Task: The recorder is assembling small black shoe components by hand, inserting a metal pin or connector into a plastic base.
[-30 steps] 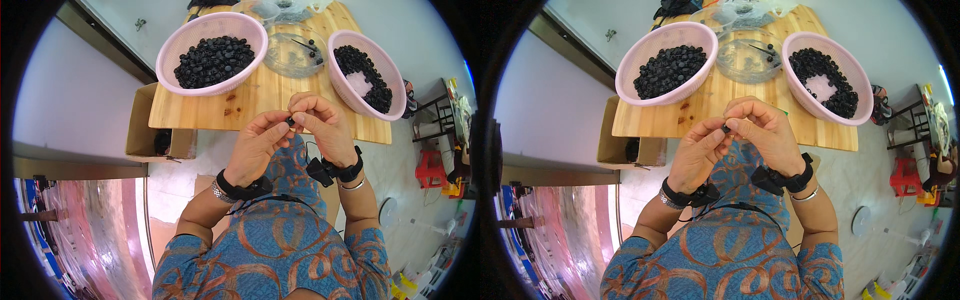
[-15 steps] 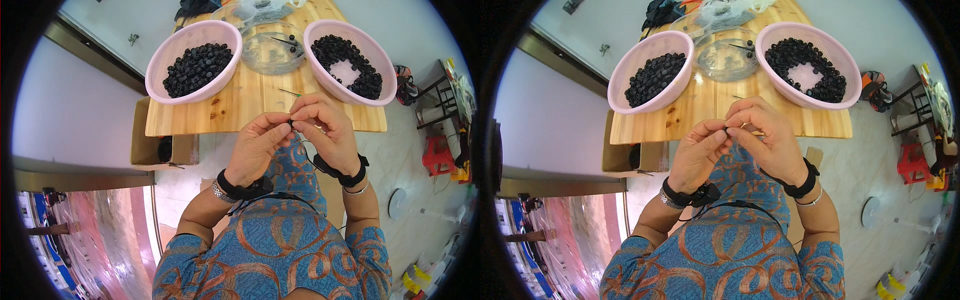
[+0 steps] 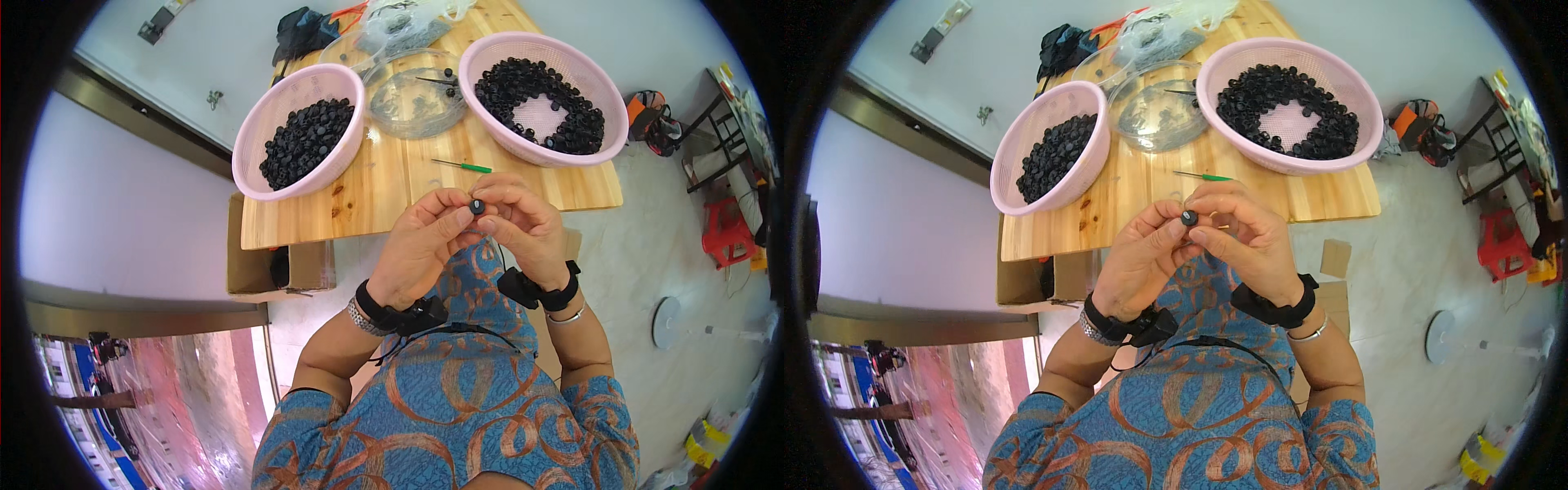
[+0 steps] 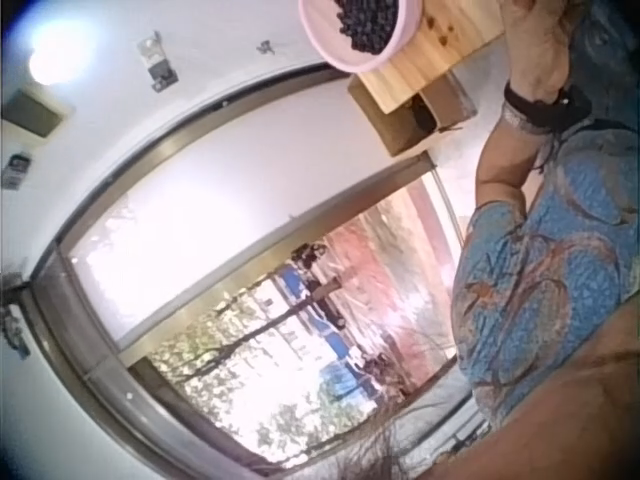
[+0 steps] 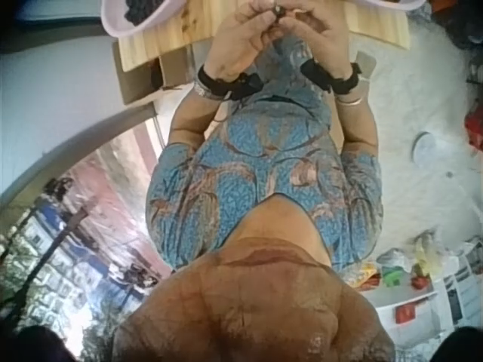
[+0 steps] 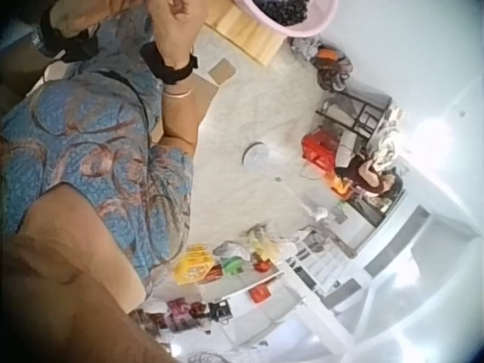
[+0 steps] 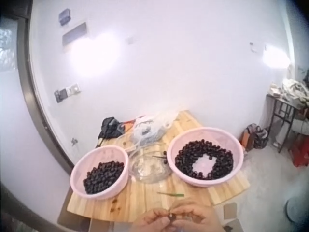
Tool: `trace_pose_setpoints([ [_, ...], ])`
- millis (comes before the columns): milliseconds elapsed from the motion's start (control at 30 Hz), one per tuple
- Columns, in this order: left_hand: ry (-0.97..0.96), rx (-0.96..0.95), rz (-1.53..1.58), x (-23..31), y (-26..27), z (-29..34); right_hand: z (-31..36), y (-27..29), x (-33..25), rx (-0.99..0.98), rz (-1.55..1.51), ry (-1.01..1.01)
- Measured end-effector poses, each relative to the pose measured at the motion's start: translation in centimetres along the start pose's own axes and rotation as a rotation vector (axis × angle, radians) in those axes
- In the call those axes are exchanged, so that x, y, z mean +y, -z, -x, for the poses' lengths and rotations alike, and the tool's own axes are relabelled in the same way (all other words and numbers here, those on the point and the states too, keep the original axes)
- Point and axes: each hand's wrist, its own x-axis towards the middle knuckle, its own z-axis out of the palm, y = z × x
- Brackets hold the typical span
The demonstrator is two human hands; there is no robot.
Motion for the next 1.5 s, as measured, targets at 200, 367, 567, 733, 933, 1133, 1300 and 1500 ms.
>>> trace_pose_setpoints([
  [200,0.091,-0.058,-0.261,0.1,-1.9,-1.9,1.2,1.8,-0.4,0.125,-0.012,0.119],
  [367,-0.054,-0.160,-0.818,4.1,-5.3,-6.4,3.0,4.5,-2.4,0.257,-0.256,0.154],
  [567,-0.271,-0.501,-1.719,7.0,-7.6,-17.8,4.8,6.3,-2.2,0.311,-0.298,0.126],
  [733,0.004,-0.656,-2.137,3.0,-6.2,-25.1,5.5,7.1,-2.2,0.344,-0.354,0.082],
  [933,0.132,-0.749,-2.301,-0.1,-5.9,-26.7,5.9,8.7,-1.9,0.416,-0.439,0.065],
  [1133,0.129,-0.745,-2.284,-0.8,-6.1,-27.0,5.8,9.6,-1.8,0.530,-0.506,0.040],
  [1300,0.102,-0.705,-2.345,-0.9,-6.3,-26.4,5.8,9.5,-1.6,0.548,-0.395,0.085],
  [1500,-0.100,-0.679,-2.278,-0.6,-5.7,-26.5,6.1,8.9,-2.4,0.537,-0.451,0.137],
])
